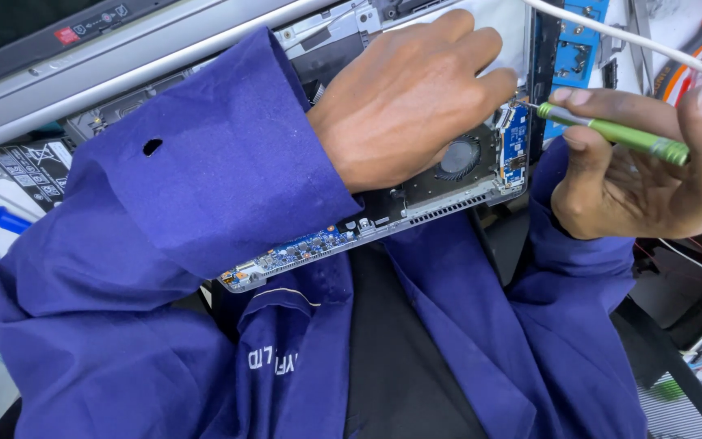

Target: The person repairs an opened laptop on a workbench, using a green-handled screwdriver to unscrew components from the motherboard. They lift out the black battery pack, hold and turn it, then place it back into the chassis and continue unscrewing and adjusting parts inside the laptop.

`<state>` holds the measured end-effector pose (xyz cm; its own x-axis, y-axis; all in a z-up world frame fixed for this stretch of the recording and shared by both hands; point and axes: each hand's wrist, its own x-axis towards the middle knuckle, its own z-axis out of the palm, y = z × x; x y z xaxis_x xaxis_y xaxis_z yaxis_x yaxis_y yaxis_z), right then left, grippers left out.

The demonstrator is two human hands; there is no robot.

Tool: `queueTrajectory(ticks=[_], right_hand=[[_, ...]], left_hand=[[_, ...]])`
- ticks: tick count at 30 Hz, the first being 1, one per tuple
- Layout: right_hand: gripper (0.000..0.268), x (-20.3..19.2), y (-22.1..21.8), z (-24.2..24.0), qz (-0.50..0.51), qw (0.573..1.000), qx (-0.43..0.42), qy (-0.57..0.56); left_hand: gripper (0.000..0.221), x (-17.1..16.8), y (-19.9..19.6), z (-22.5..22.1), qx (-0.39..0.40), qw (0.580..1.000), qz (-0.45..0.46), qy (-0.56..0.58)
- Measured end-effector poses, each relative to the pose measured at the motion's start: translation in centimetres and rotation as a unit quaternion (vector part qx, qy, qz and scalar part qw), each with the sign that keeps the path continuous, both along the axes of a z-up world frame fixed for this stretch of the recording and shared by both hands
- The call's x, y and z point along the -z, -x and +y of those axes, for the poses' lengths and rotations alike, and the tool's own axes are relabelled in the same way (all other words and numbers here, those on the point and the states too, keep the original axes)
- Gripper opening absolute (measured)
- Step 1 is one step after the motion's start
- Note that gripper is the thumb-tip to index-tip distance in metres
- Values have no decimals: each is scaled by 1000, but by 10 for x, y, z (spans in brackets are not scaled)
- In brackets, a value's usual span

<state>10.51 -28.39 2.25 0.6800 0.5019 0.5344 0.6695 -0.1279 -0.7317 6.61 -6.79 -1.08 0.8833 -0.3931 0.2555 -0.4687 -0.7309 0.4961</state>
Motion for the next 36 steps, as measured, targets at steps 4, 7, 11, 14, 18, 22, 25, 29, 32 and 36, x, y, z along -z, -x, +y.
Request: queueTrajectory(ticks=[4, 7, 11, 14, 18, 22, 25, 29, 32, 36], right_hand=[[53, 4, 0, 3, -9, 1000, -5, 1], [50, 3, 0, 5, -16, 1000, -6, 19], [49, 4, -3, 6, -13, 999, -23, 27], [46, 3, -4, 5, -29, 998, -28, 50], [47, 8, -1, 9, -19, 999, -18, 22], [46, 11, -3, 6, -22, 999, -32, 10], [47, 10, -2, 7, -18, 999, -41, 11], [45, 10, -1, 10, -17, 998, -57, 1], [43, 10, -2, 11, -23, 998, -57, -3], [41, 8, -2, 11, -35, 997, -61, 8]], left_hand=[[17, 1, 2, -3, -4, 1000, 10, -7], [8, 1, 5, -11, -28, 999, 14, -32], [23, 2, 9, -18, -77, 994, -44, -65], [24, 3, 9, -20, -85, 994, -46, -58], [21, 4, 8, -21, -91, 993, -50, -55], [22, 4, 8, -20, -89, 993, -48, -52], [21, 4, 8, -19, -90, 994, -42, -43], [21, 6, 7, -19, -86, 994, -46, -38], [18, 8, 5, -18, -77, 995, -51, -20], [19, 8, 6, -19, -73, 995, -62, -5]])
